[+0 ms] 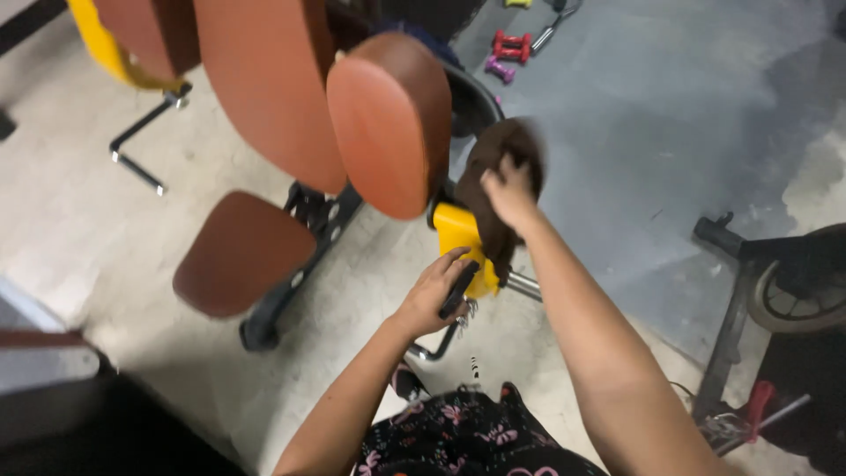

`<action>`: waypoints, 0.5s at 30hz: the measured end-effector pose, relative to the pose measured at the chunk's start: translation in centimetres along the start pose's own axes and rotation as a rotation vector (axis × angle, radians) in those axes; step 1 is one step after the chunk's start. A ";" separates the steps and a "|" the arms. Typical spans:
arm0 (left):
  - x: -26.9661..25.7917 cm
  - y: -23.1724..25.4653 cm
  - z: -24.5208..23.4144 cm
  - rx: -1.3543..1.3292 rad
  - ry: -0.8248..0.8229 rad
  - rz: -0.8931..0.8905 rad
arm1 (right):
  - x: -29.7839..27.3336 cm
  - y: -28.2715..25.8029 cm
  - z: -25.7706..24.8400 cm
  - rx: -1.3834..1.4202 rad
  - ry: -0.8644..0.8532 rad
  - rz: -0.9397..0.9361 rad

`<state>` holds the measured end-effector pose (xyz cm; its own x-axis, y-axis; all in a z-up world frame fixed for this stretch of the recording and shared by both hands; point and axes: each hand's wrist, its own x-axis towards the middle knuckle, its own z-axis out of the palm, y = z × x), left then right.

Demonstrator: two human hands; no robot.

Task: Cleaning and wiping down various gym machines using a spray bottle and cloth.

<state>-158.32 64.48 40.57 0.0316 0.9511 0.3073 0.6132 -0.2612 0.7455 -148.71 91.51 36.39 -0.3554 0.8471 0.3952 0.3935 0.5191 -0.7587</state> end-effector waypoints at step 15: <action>5.5 -8.1 -1.4 0.061 -0.062 0.009 | 8.4 -3.2 7.1 -0.549 -0.357 0.588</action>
<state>-164.23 71.60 37.09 0.0848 0.9576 0.2753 0.6592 -0.2611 0.7052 -159.03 96.14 38.48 -0.1742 0.9559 -0.2366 0.9158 0.0689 -0.3956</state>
